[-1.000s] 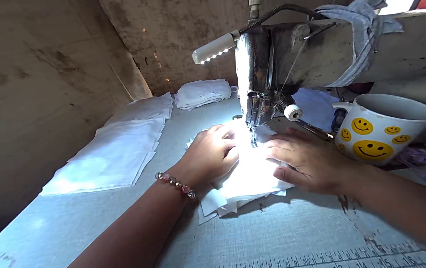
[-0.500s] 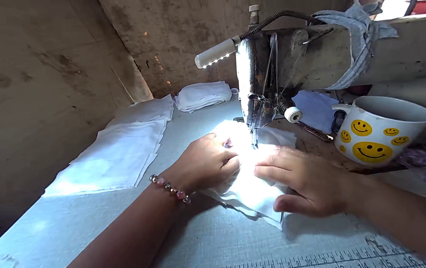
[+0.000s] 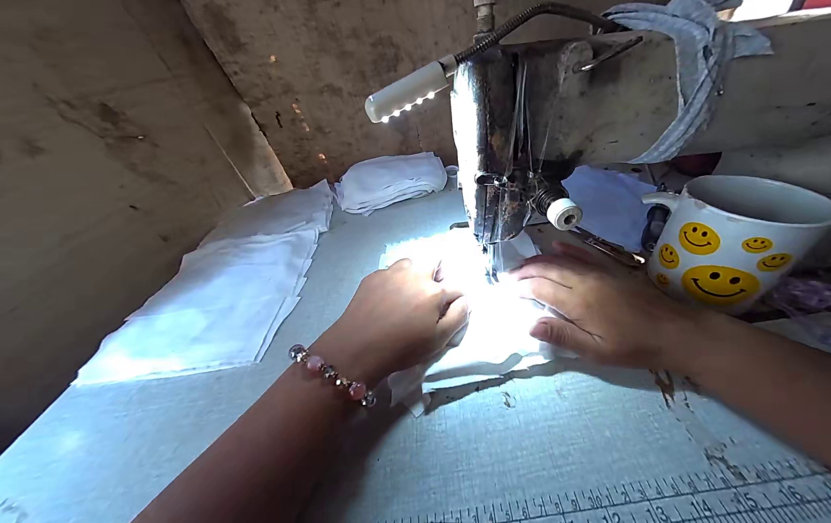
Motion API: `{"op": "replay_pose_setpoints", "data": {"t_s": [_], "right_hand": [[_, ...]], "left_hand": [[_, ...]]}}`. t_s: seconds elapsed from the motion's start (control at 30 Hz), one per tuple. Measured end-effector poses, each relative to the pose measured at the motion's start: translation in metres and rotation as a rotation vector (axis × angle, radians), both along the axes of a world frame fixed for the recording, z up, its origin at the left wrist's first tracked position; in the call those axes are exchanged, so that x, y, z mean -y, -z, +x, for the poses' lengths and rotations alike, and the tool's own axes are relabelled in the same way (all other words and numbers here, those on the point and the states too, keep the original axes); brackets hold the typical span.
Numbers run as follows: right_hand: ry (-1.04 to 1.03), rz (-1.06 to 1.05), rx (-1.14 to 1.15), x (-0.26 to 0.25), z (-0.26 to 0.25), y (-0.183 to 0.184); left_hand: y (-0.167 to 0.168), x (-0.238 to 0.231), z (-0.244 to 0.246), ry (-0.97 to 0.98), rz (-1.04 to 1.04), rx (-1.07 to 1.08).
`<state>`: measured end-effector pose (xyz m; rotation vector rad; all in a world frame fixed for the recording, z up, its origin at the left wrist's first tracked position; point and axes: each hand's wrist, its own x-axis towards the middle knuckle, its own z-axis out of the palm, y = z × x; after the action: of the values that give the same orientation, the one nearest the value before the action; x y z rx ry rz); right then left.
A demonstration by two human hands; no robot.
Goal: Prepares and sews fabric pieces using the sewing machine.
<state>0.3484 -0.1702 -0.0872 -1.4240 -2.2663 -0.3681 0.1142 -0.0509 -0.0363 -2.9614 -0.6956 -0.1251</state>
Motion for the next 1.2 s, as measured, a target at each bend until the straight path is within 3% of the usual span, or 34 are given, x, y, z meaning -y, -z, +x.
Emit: {"op": "replay_pose_setpoints", "data": {"t_s": [0.23,0.33,0.43,0.9,1.2], "right_hand": [[-0.128,0.043,-0.022,0.001,0.0,0.003],[-0.141,0.08,-0.012,0.001,0.001,0.005],[-0.18,0.092,0.006,0.001,0.0,0.005],[-0.138,0.044,-0.046,0.0,-0.003,0.006],[0.075,-0.08,0.019,0.002,-0.007,-0.001]], "left_hand": [[0.012,0.004,0.001,-0.009,0.145,0.047],[0.025,0.001,-0.001,0.204,0.225,0.291],[0.028,0.009,0.003,0.33,0.151,0.333],[0.023,0.022,0.012,0.14,0.191,0.207],[0.03,0.017,0.013,0.089,0.16,0.186]]}}
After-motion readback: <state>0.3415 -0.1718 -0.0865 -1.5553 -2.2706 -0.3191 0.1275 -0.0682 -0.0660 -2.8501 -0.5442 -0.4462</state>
